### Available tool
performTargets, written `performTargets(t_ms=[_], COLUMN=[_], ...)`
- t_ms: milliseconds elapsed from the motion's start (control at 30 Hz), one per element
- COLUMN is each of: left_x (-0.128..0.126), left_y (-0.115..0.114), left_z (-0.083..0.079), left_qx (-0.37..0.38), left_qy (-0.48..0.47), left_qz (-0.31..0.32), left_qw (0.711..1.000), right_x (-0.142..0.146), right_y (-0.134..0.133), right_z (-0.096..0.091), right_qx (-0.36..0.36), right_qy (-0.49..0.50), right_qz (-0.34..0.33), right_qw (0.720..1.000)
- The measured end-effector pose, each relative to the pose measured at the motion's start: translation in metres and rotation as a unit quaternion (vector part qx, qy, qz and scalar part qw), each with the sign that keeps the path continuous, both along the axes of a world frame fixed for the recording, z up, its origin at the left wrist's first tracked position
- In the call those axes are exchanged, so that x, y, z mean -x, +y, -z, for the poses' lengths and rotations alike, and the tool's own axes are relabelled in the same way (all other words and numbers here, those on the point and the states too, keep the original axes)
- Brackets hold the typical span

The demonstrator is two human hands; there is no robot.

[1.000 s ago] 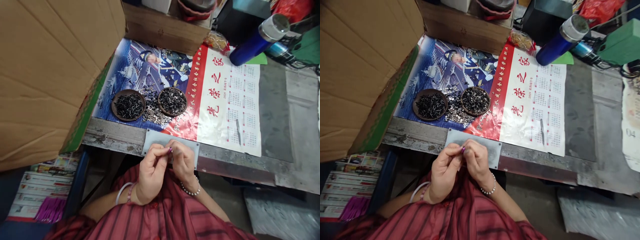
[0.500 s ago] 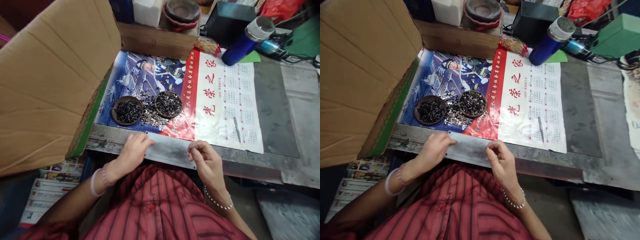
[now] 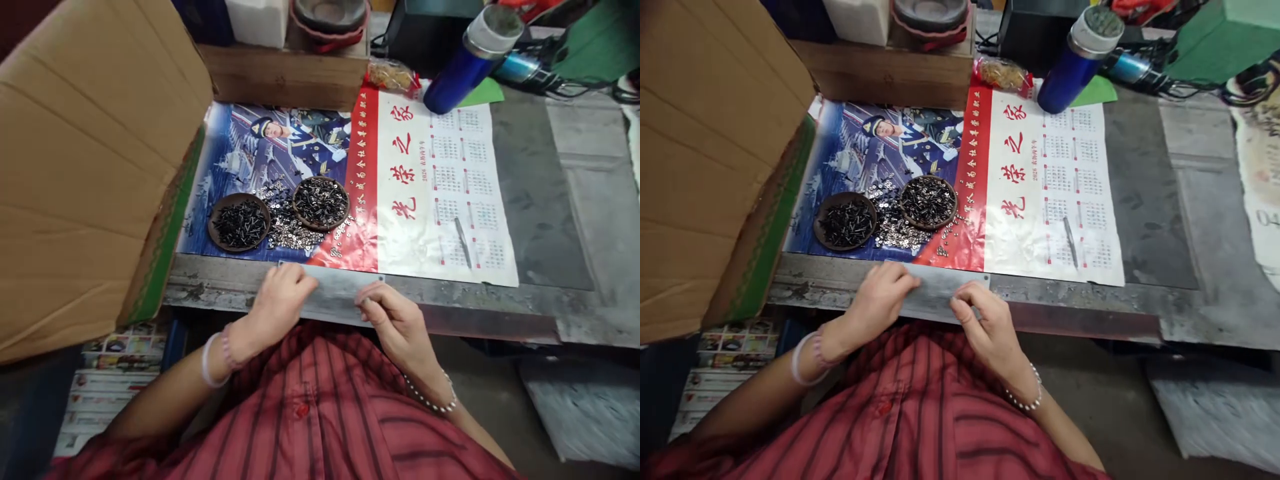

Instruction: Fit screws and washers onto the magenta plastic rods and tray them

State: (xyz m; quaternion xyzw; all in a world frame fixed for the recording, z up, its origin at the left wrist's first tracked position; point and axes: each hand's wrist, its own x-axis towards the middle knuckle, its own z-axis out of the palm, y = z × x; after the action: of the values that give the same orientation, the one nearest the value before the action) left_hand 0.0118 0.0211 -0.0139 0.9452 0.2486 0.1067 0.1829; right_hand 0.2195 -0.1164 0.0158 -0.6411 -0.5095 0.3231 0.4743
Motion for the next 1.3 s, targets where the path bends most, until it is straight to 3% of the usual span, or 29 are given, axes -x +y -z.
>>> performTargets(t_ms=[100, 167, 267, 367, 433, 500, 733, 900, 1000, 1100, 1167, 1300], left_x=[-0.024, -0.024, -0.012, -0.005, -0.007, -0.009, -0.008, -0.015, -0.019, -0.020, -0.020, -0.020], left_y=[-0.012, -0.016, -0.022, -0.033, -0.042, -0.049, -0.058, -0.071, -0.077, -0.080, -0.080, -0.080], left_z=[-0.001, -0.005, -0.014, -0.022, -0.024, -0.024, -0.029, -0.024, -0.017, -0.014, -0.014, -0.013], left_qx=[0.092, 0.216, 0.425, 0.555, 0.592, 0.611, 0.627, 0.555, 0.525, 0.519, 0.508, 0.492], left_qy=[-0.065, -0.155, -0.242, -0.280, -0.304, -0.324, -0.367, -0.414, -0.427, -0.437, -0.443, -0.447], left_qz=[-0.005, -0.059, -0.171, -0.241, -0.255, -0.252, -0.205, -0.237, -0.254, -0.268, -0.278, -0.279], left_qw=[0.994, 0.962, 0.855, 0.746, 0.701, 0.677, 0.655, 0.681, 0.691, 0.684, 0.685, 0.693], right_x=[0.011, 0.017, 0.027, 0.038, 0.044, 0.048, 0.060, 0.068, 0.069, 0.067, 0.067, 0.068], right_y=[0.008, 0.012, 0.018, 0.025, 0.031, 0.037, 0.047, 0.054, 0.057, 0.058, 0.058, 0.059], right_z=[0.000, 0.002, 0.008, 0.014, 0.015, 0.012, 0.008, 0.022, 0.022, 0.018, 0.017, 0.021], right_qx=[-0.004, 0.001, 0.004, -0.015, -0.034, -0.056, -0.103, -0.180, -0.147, -0.114, -0.150, -0.207], right_qy=[-0.019, -0.031, -0.042, -0.039, -0.042, -0.052, -0.076, -0.183, -0.223, -0.176, -0.166, -0.257], right_qz=[-0.026, -0.027, -0.045, -0.058, -0.056, -0.051, -0.019, 0.029, 0.017, 0.013, 0.026, 0.038], right_qw=[0.999, 0.999, 0.998, 0.997, 0.997, 0.996, 0.992, 0.966, 0.964, 0.978, 0.974, 0.943])
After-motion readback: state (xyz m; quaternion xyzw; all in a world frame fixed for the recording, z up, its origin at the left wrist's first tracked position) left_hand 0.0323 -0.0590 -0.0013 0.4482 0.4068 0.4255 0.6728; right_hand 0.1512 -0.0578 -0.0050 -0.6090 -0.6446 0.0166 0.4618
